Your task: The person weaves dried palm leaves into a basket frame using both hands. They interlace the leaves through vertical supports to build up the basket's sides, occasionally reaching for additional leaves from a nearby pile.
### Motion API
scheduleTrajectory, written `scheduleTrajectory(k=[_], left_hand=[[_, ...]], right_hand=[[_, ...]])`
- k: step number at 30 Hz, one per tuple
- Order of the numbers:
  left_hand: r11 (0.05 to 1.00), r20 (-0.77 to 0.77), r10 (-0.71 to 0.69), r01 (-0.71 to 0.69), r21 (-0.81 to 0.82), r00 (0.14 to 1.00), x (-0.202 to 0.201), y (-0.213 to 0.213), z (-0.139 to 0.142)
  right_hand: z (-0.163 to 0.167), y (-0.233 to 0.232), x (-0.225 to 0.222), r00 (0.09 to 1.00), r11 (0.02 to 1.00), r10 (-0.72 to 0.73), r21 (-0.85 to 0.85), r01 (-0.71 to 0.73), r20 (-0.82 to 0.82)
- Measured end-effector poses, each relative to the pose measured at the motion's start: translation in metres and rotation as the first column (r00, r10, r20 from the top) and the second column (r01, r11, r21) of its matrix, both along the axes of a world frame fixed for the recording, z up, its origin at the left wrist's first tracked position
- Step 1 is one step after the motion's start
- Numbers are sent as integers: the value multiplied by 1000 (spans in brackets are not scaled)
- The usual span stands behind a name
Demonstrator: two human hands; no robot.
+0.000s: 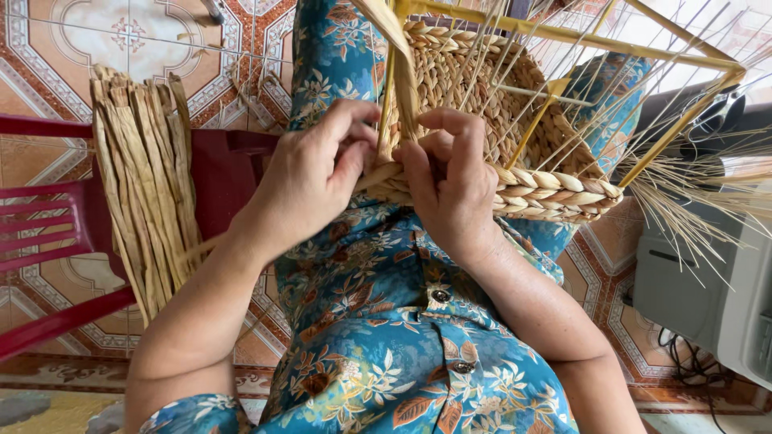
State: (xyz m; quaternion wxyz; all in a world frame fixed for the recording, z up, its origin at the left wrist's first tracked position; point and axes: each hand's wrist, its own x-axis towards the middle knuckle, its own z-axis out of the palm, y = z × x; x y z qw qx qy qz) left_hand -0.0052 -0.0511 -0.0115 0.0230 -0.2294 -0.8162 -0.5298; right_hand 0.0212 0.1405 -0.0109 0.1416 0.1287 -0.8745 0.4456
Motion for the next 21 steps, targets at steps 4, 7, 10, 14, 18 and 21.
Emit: scheduleTrajectory(k=[4,7,10,14,18,21], left_hand=[[958,271,-164,88,272,949,-21,1,-15],[866,435,-353,114,487,829,-26,4,-24],[825,484,-375,46,563,791,-20,7,-36],[674,461,-331,-136,726,823,-7,14,-54],[377,614,-394,-489,787,684,9,2,-69],[264,513,-517,-443,857,685,19,-1,-73]], right_hand=[[1,-4,-10,1000,994,7,113,-10,20],[2,-6,-14,999,966,35,256,-36,9],[4,-7,-13,998,937,62,343,-67,27],[8,-5,-8,992,941,118,315,-126,46],[15,14,1,981,986,166,-19,-165,98],[17,37,10,975,933,152,-348,-89,160]])
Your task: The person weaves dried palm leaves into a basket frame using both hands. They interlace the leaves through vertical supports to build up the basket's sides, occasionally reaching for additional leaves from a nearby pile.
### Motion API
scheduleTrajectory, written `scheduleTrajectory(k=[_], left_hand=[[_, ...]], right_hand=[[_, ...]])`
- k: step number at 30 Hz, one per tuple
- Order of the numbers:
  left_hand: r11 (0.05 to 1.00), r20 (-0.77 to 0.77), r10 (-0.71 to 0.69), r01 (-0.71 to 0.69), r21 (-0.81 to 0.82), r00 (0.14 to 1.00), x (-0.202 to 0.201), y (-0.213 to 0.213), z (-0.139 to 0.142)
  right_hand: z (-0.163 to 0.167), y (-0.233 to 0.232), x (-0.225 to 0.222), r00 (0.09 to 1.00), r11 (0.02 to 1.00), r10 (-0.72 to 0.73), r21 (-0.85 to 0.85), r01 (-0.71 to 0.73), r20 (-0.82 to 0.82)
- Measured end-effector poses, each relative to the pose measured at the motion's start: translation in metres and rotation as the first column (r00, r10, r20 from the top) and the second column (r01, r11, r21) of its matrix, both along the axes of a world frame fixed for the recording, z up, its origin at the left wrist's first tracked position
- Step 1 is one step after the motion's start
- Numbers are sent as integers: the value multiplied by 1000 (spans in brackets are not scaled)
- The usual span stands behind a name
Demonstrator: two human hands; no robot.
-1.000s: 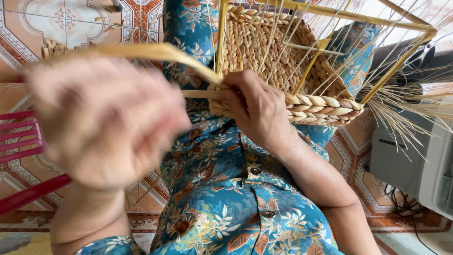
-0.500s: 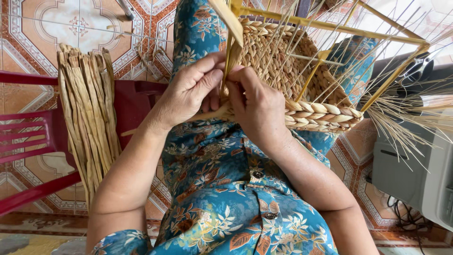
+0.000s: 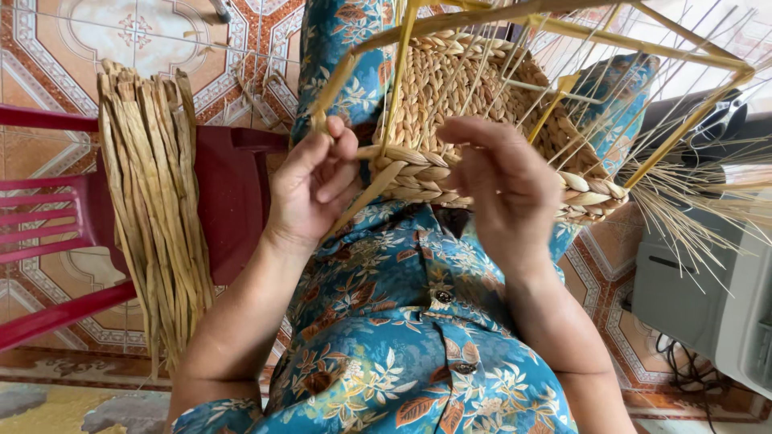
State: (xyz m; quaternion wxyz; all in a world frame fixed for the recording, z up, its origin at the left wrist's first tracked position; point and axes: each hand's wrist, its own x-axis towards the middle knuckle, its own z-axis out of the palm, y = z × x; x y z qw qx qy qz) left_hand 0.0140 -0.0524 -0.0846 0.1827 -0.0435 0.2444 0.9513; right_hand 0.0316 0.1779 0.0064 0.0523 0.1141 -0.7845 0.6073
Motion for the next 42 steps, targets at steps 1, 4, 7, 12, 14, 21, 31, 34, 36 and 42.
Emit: scheduleTrajectory(k=[1,4,7,12,14,21,31,34,36,42], left_hand=[[999,-94,-6,2,-42,996,2,1,1],[790,-346,-4,-209,-576,938,-2,3,8],[652,-300,170,-335,-680,939,-15,-4,15],[791,-145,405,-425,-441,903,-32,-31,-5],[807,-45,470,-450,-383,881,-34,-42,-16],[854,-50,358,-349,-386,932,-49,-97,2],[75,-264,-591,-273,-959,762,13,-26,77],[70,-483,-616,-568,-820,622,0,-19,93],[74,-438,-699,-552,-831,566,-16,-21,92],[202,-447,-718,-455,-867,534,-65,-25,69]], right_hand=[[-1,7,2,1000,995,-6,-101,6,8],[-4,26,8,997,986,-64,-157,57,-37],[-5,45,11,986,982,-132,-150,115,-106],[-4,68,20,957,931,-276,-271,245,-85],[-5,69,23,957,916,-284,-308,257,-49],[2,39,27,984,973,-172,-149,176,39],[18,-26,-9,986,842,155,529,-102,-56],[18,-28,-15,991,873,127,468,-136,51],[17,-27,-16,982,908,115,386,-165,150],[12,-25,-16,972,927,121,326,-183,201]])
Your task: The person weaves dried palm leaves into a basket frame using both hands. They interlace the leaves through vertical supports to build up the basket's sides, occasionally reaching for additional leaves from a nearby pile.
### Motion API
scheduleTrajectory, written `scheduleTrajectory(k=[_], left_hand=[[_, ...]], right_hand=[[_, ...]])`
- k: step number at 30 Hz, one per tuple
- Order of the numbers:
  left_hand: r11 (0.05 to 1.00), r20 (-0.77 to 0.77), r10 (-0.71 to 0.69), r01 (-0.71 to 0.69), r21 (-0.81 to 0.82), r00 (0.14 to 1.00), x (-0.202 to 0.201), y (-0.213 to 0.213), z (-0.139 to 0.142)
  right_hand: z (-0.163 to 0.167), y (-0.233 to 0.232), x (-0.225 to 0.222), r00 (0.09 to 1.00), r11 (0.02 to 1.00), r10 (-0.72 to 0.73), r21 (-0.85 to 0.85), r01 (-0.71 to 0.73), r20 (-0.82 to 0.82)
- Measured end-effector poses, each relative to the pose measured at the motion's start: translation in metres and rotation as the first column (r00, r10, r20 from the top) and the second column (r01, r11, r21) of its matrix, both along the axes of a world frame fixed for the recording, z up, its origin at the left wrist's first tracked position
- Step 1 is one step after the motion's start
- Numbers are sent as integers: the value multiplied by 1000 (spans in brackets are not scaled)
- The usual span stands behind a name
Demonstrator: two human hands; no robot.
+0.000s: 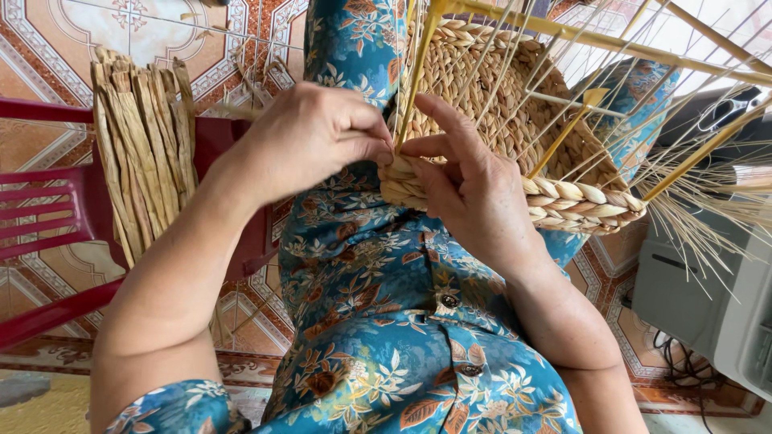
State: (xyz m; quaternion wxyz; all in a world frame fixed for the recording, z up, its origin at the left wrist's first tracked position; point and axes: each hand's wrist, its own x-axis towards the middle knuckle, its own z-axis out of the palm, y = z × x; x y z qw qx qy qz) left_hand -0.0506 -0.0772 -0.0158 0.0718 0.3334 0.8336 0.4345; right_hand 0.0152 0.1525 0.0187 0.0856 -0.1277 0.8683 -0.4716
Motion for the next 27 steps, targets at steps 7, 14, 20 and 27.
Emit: scheduleTrajectory(k=[7,14,20,27], left_hand=[[990,392,-127,141,-6,911,-30,3,-34],[819,565,-311,-86,567,765,-26,-29,-55],[607,614,62,-518,602,787,-41,-46,-74],[635,666,398,-713,296,631,-49,-51,-69]], right_hand=[[-30,-26,2,928,966,-31,228,123,-372],[-11,-15,4,932,989,-84,82,121,-352],[45,48,43,884,838,-464,-353,416,-60],[13,152,18,901,740,-353,-664,105,-251]])
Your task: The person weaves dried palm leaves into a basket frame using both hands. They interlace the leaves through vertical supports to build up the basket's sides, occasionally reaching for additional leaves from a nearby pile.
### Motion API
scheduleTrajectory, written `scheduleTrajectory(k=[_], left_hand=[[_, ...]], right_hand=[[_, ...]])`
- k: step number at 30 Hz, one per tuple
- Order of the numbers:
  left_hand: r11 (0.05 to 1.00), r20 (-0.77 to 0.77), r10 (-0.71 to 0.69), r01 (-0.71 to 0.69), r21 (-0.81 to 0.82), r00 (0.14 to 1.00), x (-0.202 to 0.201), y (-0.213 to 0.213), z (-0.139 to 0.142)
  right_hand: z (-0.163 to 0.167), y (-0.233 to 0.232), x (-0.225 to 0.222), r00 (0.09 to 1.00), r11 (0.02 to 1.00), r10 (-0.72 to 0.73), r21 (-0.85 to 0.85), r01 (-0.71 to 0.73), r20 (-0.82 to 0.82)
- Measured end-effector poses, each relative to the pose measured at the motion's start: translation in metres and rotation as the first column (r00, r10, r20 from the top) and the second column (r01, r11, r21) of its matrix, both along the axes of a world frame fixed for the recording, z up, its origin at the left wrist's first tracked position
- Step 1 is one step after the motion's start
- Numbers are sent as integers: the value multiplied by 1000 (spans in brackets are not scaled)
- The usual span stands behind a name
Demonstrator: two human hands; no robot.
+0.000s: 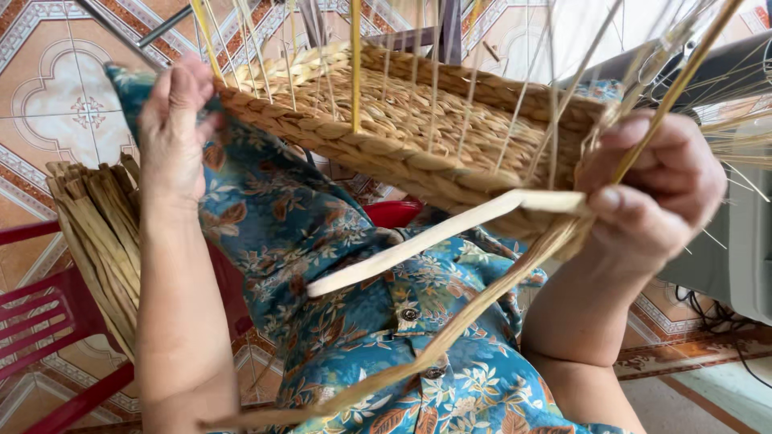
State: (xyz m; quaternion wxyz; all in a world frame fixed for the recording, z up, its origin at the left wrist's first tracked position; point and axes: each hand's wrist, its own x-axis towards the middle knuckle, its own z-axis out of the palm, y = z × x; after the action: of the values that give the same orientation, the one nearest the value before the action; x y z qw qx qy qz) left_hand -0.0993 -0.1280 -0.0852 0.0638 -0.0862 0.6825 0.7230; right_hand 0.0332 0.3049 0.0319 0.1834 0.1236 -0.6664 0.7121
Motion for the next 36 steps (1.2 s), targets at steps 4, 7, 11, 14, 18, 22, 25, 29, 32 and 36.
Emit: scheduleTrajectory(k=[4,7,11,14,18,22,25,29,32,36], left_hand=[[988,-64,-92,99,116,994,8,-3,-8],[998,-190,-33,22,-63,981,3,0,-22],[986,-169,-22,-6,-165,985,-18,5,-36],[980,-26,-111,105,-169,993,-21,19,-47],[984,-58,-19,29,177,998,-3,28,-54],[969,-84,76,-54,242,994,29,40,-35],[965,-283,58,19,261,957,51,50,-9],[991,-303,76,-38,129,950,70,35,17],[992,-276,110,-90,86,955,66,29,4],[984,-299,179,-174,45,937,56,30,-33]], right_hand=[[-38,11,-7,983,992,75,-113,-56,165],[-51,10,8,951,992,107,-96,-82,289],[-61,21,5,968,988,48,-154,-10,245],[-67,30,4,977,981,16,-190,25,211],[-79,45,3,986,989,-68,-118,87,154],[-89,67,12,976,973,-147,-155,173,161],[-90,83,20,977,963,-193,-176,206,91],[-97,84,11,980,960,-175,-206,192,98],[-115,59,-5,943,945,-233,-173,277,236],[-133,27,-22,883,923,-227,-199,331,412]])
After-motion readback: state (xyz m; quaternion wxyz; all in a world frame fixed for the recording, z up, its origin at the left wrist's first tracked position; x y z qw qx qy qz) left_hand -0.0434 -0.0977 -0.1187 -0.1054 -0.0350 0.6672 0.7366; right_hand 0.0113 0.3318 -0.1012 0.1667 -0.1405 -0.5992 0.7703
